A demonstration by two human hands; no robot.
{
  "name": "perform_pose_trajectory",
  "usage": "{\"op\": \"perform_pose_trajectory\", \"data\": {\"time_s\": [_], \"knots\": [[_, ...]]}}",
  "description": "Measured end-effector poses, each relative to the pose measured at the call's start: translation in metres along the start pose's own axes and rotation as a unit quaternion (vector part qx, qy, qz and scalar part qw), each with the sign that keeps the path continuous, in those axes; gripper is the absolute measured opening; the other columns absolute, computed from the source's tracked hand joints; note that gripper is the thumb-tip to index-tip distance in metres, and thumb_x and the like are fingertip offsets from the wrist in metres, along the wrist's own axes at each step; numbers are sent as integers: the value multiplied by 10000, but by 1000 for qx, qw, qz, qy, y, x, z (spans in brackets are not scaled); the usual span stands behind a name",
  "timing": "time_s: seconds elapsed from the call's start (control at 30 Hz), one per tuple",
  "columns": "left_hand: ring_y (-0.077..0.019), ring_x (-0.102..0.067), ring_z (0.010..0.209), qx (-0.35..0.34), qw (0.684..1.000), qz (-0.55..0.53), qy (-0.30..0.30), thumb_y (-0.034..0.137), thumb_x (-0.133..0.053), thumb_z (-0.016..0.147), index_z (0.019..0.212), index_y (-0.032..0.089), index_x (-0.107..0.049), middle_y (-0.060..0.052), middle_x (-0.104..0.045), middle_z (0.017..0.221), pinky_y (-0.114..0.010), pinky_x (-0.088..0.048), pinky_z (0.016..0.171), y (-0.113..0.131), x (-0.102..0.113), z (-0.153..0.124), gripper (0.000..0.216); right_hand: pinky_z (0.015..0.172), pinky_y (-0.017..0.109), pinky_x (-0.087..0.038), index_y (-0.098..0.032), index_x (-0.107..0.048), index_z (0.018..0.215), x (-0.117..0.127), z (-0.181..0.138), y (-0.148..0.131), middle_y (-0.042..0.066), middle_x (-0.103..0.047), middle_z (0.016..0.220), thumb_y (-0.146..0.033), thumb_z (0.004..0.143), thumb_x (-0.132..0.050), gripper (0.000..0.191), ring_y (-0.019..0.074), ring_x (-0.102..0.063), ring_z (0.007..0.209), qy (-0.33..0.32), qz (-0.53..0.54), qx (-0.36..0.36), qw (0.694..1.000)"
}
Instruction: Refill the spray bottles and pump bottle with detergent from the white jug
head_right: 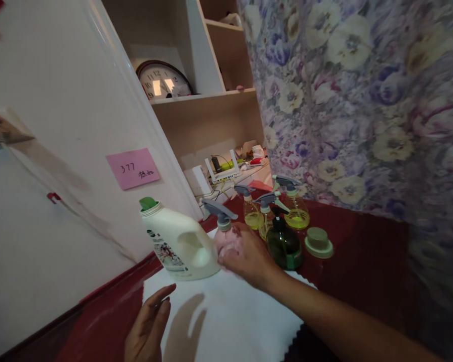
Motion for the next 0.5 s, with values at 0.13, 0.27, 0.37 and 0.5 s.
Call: {"op": "perform_pose_trajectory", "data": {"time_s": [0.13,0.27,0.37,0.5], "knots": [[-324,-665,1103,-35,999,13,-10,706,-759,674,980,229,-797,-98,-761,1099,-394,-531,977,3,-3,1,568,1065,465,-438,-178,-501,1293,9,30,27,118,-586,1281,-252,621,-792,736,295,-551,1212,56,-54,1,997],[-279,-697,1037,-69,995,52,-45,676,-725,744,965,227,-802,-89,-771,1057,-332,-561,914,2,-9,2,506,1031,495,-468,-158,-539,1295,-5,43,50,114,-583,1272,-311,789,-791,585,288,-558,1192,76,-100,-11,992],[-267,-707,1009,-89,993,54,-55,663,-715,767,944,222,-802,-91,-774,1037,-302,-572,869,3,-12,2,483,1004,505,-497,-181,-574,1298,-16,47,62,102,-575,1307,-397,957,-663,413,269,-573,1176,89,-120,-14,989],[-255,-706,979,-104,993,37,-34,679,-708,770,882,228,-794,-81,-769,984,-282,-572,831,6,-14,-1,473,995,500,-513,-179,-573,1315,-21,52,81,104,-572,1327,-398,975,-649,411,266,-584,1172,113,-122,-24,986]]}}
Point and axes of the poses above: each hand's wrist, its own z-axis towards the middle knuckle, its own x-axis out of the back of the hand, y = z × x, the point moved 10 cm from there along z, towards the middle knuckle
